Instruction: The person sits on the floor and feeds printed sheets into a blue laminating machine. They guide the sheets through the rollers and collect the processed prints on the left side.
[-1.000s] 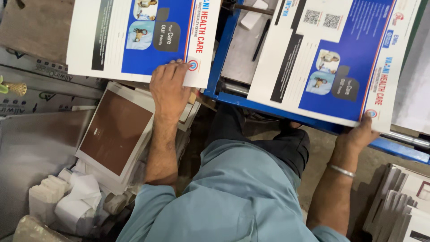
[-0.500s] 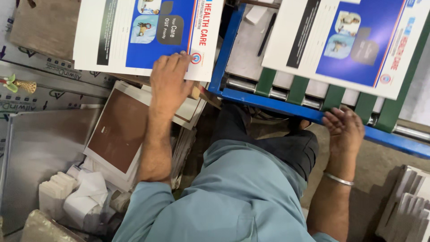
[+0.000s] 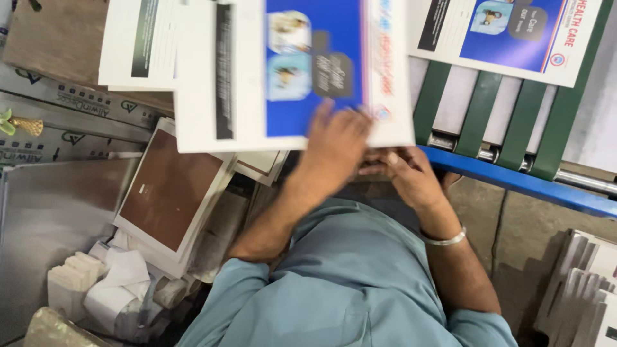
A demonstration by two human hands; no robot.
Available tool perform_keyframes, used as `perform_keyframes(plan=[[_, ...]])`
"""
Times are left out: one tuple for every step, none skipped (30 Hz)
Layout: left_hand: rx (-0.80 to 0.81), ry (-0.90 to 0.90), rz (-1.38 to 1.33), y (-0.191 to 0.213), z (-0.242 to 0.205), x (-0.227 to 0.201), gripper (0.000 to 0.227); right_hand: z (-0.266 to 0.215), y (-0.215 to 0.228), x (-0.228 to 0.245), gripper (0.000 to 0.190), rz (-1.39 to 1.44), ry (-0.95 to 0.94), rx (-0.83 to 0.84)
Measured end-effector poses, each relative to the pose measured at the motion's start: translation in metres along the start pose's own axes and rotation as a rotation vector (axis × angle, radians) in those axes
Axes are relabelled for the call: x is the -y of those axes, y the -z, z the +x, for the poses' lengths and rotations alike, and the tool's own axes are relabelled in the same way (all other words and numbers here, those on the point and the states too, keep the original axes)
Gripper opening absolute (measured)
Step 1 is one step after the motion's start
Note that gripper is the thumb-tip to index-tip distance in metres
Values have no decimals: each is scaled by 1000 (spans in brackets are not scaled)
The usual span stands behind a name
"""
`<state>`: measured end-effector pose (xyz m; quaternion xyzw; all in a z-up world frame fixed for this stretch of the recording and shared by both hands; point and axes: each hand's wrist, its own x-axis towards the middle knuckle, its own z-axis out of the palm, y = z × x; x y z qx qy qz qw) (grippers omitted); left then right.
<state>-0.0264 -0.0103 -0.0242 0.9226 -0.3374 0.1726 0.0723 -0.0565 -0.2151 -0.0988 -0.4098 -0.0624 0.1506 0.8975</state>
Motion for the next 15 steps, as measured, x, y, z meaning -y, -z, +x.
perform_keyframes(plan=[[7, -9, -86, 0, 0, -13, 54, 5, -5, -3, 43, 60, -18, -105], [13, -19, -172, 1, 0, -23, 57, 8, -5, -2, 42, 121, -35, -211], [19, -31, -259, 1, 1, -26, 62, 10, -2, 0, 43, 122, 12, -292], [42, -17, -260, 4, 0, -22, 63, 10, 5, 3, 45, 125, 61, -372], [65, -3, -262, 7, -2, -12, 64, 9, 14, 7, 47, 128, 110, -452], [92, 7, -263, 10, -6, 1, 65, 4, 30, 17, 44, 69, 187, -485], [73, 52, -229, 14, -10, 13, 64, -1, 44, 24, 42, 10, 263, -520], [47, 92, -193, 17, -12, 28, 64, -7, 58, 31, 41, -25, 315, -587], [21, 132, -157, 21, -13, 42, 64, -14, 73, 40, 39, -60, 368, -652], [-9, 172, -114, 24, -16, 56, 65, -17, 89, 47, 40, -64, 432, -660], [-39, 212, -71, 28, -18, 71, 67, -20, 106, 58, 42, -68, 497, -667], [-65, 256, -27, 31, -22, 85, 69, -25, 119, 64, 40, -84, 522, -714], [-61, 279, 7, 32, -24, 98, 66, -29, 132, 68, 39, -100, 548, -760], [-57, 300, 39, 33, -25, 108, 64, -33, 144, 71, 38, -118, 573, -808], [-52, 322, 72, 31, -27, 114, 61, -36, 155, 71, 35, -136, 596, -863]])
